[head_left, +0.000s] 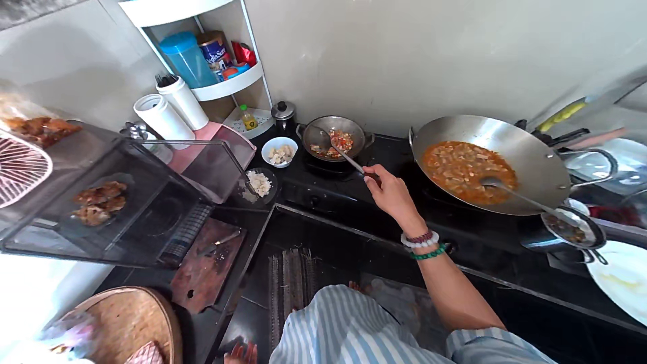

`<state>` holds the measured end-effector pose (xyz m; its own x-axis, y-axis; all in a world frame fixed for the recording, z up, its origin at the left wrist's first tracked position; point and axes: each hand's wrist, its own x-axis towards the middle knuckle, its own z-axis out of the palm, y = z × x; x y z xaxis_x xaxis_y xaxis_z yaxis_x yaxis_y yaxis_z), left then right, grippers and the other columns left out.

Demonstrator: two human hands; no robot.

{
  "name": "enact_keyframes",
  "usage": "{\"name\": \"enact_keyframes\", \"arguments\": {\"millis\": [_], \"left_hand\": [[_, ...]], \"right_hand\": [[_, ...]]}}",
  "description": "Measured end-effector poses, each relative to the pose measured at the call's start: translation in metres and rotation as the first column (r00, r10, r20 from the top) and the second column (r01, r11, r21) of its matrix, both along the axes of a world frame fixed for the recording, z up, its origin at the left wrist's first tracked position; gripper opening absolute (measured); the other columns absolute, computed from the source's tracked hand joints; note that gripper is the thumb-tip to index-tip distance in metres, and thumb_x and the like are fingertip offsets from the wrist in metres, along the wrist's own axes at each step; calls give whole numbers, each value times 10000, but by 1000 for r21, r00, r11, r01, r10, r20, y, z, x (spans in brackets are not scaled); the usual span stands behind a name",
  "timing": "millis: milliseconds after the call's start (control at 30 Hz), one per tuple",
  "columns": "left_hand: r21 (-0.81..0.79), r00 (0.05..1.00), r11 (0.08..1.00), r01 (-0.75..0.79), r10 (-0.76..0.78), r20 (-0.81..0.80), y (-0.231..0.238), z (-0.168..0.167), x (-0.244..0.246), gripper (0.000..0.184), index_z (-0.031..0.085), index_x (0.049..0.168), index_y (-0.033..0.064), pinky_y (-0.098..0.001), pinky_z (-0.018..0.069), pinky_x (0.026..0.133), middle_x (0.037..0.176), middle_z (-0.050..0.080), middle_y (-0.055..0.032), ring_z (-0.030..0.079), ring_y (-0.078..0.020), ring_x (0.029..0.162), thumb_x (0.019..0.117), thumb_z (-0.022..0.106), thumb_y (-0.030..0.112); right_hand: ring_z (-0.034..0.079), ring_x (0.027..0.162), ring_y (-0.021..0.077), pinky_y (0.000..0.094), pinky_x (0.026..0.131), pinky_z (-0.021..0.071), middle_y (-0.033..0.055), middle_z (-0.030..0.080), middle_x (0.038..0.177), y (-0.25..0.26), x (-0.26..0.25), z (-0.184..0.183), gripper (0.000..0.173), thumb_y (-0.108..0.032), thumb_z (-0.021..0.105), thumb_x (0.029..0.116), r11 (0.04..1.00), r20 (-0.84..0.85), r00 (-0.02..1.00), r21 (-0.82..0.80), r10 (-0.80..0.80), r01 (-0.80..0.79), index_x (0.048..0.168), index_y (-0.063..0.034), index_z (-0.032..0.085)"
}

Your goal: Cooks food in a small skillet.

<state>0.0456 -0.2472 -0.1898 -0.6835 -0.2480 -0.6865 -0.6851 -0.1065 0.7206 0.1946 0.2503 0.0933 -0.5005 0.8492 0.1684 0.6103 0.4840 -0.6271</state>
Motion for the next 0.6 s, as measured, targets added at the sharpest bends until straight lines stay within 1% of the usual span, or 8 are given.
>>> {"name": "enact_keyframes", "arguments": {"millis": [67,133,200,300,333,433,500,600], "left_hand": [[-12,1000,1000,9,-9,22,2,2,0,721,388,1490,18,-448,548,783,1364,509,-252,623,-296,975,1084,122,550],[-10,999,1000,24,-23,41,5,5,-2,718,362,1512,20,-456,546,805,1408,479,-258,619,-309,1007,1088,110,542],[-12,999,999,33,-33,44,9,2,-5,713,361,1517,25,-458,547,797,1412,476,-261,625,-313,1002,1091,108,537],[-5,998,999,49,-49,33,11,-3,-9,728,373,1513,29,-466,551,809,1424,468,-268,626,-328,1028,1086,97,550],[0,998,999,55,-55,30,12,-5,-10,734,371,1517,28,-467,551,817,1444,453,-268,622,-336,1052,1083,100,554],[9,998,998,66,-66,21,17,-4,-13,734,367,1517,21,-477,549,842,1473,431,-272,615,-357,1098,1084,110,555],[15,998,998,60,-61,27,20,-2,-13,733,373,1514,22,-477,548,832,1460,444,-272,615,-349,1086,1084,111,556],[20,998,999,48,-49,38,19,-5,-13,728,391,1503,34,-473,554,815,1448,455,-260,624,-342,1060,1083,114,560]], "right_hand": [[713,836,389,627,732,549,171,734,979,-2,5,-3,291,-203,555,1060,1000,60,998,29,2,-3,1329,-119,627],[709,849,434,658,728,535,202,728,963,2,12,-5,286,-198,550,1062,998,99,994,42,-45,41,1324,-112,626],[707,851,419,650,735,538,191,727,965,3,21,1,282,-208,556,1064,997,88,994,43,-60,57,1321,-119,631],[702,801,352,599,711,548,146,729,941,-6,33,11,281,-226,574,1055,997,58,998,74,11,-15,1313,-145,650],[706,802,350,595,704,550,141,731,936,-8,35,13,277,-236,578,1053,996,84,996,87,16,-23,1308,-157,653],[711,866,415,647,721,536,171,734,959,1,38,10,270,-223,586,1046,995,164,985,92,-47,32,1299,-153,652],[714,876,413,661,737,537,168,740,998,10,42,5,294,-208,582,1045,991,125,989,121,-78,63,1327,-147,642],[711,832,376,627,733,543,173,738,1049,2,45,23,379,-224,542,1066,975,-22,996,204,-81,84,1436,-160,588]]}}
